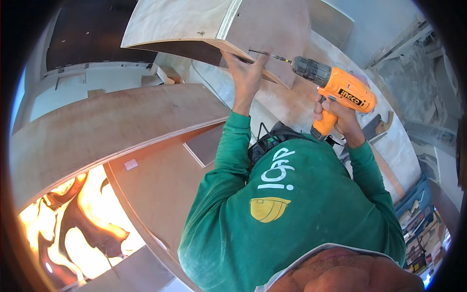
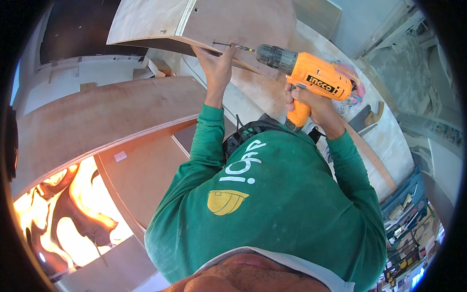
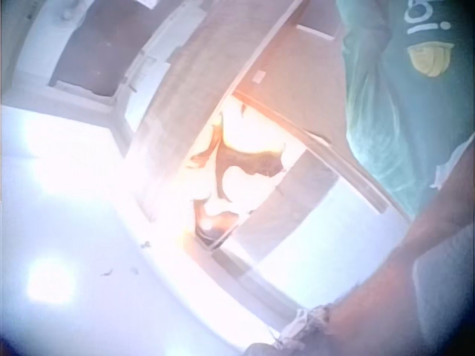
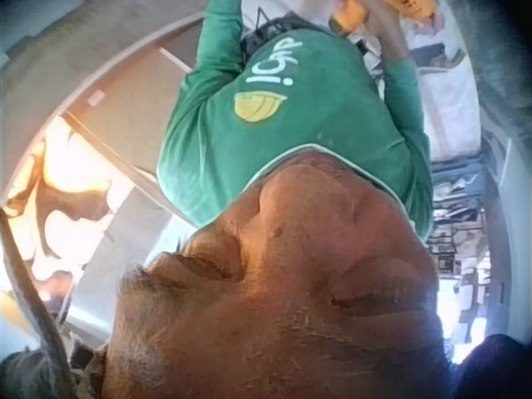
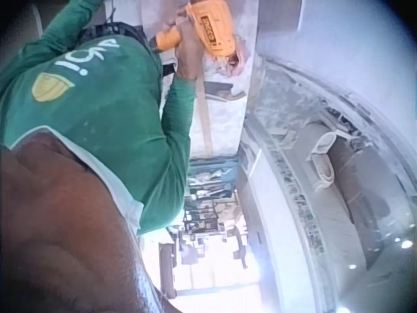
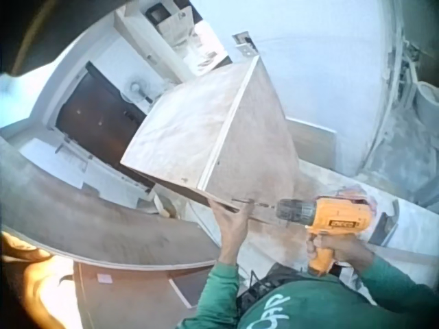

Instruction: The person positions wooden panels together to form a box, secures the joints by driving screws with a power drill, and uses a hammer to tap panels into alignment.

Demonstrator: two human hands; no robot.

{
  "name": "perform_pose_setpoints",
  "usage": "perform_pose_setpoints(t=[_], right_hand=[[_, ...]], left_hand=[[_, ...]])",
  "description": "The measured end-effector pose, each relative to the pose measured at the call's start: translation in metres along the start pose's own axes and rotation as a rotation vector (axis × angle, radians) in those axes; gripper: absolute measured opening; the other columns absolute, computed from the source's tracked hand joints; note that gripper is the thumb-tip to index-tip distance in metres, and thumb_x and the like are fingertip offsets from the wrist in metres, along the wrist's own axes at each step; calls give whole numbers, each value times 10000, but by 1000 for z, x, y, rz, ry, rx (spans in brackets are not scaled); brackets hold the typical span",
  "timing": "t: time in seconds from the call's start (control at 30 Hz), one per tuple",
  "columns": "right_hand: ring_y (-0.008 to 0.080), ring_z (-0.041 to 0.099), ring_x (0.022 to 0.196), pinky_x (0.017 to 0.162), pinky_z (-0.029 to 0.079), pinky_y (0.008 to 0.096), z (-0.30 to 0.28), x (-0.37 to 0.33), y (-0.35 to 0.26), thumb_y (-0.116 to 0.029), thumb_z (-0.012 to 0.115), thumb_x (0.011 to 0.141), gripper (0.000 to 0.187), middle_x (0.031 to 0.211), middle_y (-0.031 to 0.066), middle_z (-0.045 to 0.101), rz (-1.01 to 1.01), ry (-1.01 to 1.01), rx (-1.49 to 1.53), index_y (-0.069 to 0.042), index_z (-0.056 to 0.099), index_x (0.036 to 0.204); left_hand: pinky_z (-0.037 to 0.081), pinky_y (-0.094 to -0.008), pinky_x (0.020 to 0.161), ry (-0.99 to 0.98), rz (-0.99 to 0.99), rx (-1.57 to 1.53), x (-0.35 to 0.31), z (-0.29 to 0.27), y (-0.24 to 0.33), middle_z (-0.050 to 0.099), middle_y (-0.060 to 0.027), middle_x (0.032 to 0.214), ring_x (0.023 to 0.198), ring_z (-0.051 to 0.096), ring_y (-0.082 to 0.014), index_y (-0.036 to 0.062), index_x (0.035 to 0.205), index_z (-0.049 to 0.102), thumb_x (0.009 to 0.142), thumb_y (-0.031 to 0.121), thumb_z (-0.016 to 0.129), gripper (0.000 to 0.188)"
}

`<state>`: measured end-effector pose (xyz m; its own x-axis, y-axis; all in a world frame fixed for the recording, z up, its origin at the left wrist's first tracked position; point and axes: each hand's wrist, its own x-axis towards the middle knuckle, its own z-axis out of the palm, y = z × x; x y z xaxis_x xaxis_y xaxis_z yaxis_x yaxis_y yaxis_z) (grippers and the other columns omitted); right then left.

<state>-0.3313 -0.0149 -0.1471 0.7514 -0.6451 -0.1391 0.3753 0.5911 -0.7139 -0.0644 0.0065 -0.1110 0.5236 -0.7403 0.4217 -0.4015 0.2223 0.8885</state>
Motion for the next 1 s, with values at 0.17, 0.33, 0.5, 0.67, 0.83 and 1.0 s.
perform_pose_setpoints(t=[0.17,0.33,0.5,0.67,0.83,1.0], right_hand=[[172,633,713,651,553,341,4,6,2,-77,641,873,292,935,84,625,-30,-24,31,-4,606,1153],[173,632,712,658,553,342,4,7,-2,-76,640,872,297,932,81,624,-31,-19,12,-4,603,1157],[170,628,710,667,551,340,0,6,-2,-72,635,876,301,905,76,620,-26,-54,-25,1,595,1165],[166,627,714,671,552,336,2,3,-2,-67,632,878,300,902,78,621,-18,-33,9,1,593,1168],[186,619,700,692,541,358,10,5,-5,-60,612,869,296,854,94,612,-39,-6,-22,5,583,1156],[192,620,696,714,540,373,10,7,-6,-53,595,861,295,830,102,608,-40,-13,-47,8,582,1149]], left_hand=[[410,-369,1063,-20,12,1,0,0,-10,464,-164,1329,1215,495,-232,-25,1413,293,783,54,824,828],[404,-370,1068,-24,10,15,-2,0,-4,454,-172,1338,1229,483,-235,-22,1421,281,780,63,829,848],[395,-373,1075,-12,-20,0,-2,-1,-5,448,-172,1342,1235,475,-235,-22,1417,282,771,77,845,863],[404,-366,1065,-14,-17,13,-2,0,-3,456,-165,1340,1223,487,-236,-23,1410,293,771,69,849,852],[404,-362,1066,-16,5,0,-1,-1,-5,461,-162,1340,1219,492,-233,-29,1407,305,771,44,841,835],[399,-365,1072,-11,3,1,0,0,-4,462,-163,1341,1230,489,-235,-28,1405,309,776,31,824,815]])
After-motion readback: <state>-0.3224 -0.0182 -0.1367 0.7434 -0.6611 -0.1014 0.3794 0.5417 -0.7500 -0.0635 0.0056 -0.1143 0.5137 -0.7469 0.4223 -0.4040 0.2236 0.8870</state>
